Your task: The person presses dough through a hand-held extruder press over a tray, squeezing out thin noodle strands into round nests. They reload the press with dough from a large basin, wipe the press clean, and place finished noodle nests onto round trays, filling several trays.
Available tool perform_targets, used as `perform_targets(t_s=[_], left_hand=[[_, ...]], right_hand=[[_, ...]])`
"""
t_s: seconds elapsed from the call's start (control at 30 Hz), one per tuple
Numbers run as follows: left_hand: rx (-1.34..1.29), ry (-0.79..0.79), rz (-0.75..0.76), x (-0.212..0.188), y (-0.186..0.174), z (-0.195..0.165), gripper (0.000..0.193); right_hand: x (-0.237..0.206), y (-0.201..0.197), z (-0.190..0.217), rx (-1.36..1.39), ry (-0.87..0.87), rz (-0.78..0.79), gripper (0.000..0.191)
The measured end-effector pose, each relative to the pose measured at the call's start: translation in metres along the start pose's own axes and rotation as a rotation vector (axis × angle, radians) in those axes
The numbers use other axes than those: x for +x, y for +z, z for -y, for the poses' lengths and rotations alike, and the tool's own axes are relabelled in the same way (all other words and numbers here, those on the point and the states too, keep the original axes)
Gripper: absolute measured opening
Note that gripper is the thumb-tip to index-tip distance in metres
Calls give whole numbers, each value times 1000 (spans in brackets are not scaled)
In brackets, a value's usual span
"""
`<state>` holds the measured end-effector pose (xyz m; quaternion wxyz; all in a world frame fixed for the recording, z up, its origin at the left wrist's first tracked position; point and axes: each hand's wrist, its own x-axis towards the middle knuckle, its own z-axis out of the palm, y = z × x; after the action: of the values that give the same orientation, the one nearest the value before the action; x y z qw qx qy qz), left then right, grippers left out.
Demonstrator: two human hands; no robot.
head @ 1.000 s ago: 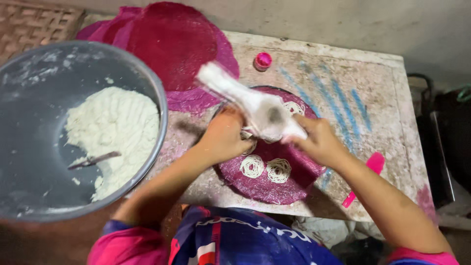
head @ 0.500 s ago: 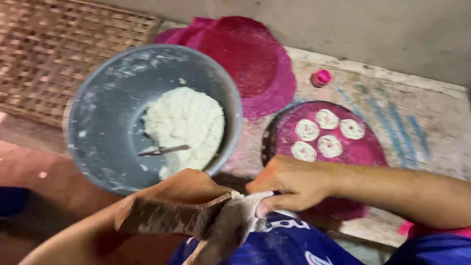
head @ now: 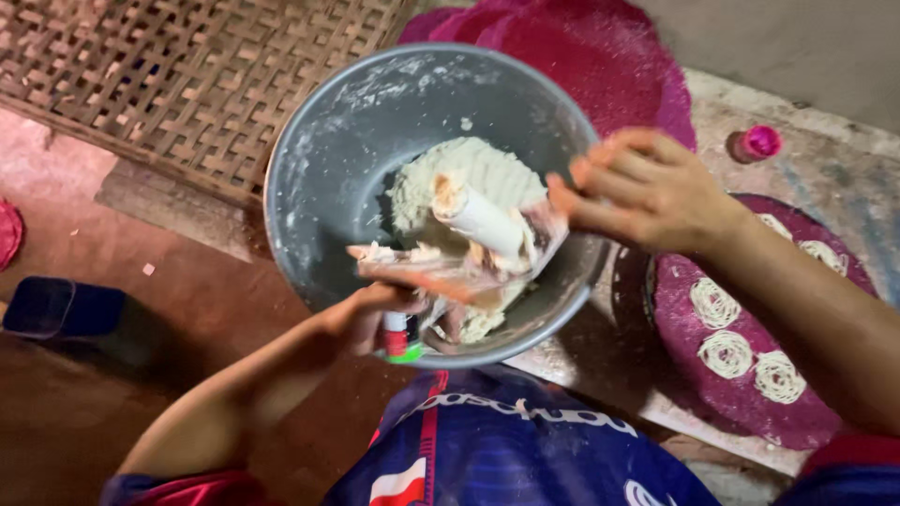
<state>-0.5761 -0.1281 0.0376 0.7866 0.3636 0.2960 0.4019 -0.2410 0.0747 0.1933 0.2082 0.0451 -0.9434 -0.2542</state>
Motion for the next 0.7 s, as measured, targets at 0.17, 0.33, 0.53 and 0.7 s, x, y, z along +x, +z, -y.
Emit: perform_targets(t_s=[0.17, 0.33, 0.53, 0.7], left_hand=[[366, 173, -565, -16, -17, -11, 28], [680, 605, -786, -20, -16, -18, 49], [1086, 777, -888, -21, -4, -16, 37], [862, 673, -904, -24, -2, -21, 49]], right_hand=[[47, 90, 70, 410, 563, 63, 39], [77, 193, 147, 568, 352, 787, 23], [98, 195, 150, 593, 400, 655, 28], [140, 166, 141, 945, 825, 526, 34]])
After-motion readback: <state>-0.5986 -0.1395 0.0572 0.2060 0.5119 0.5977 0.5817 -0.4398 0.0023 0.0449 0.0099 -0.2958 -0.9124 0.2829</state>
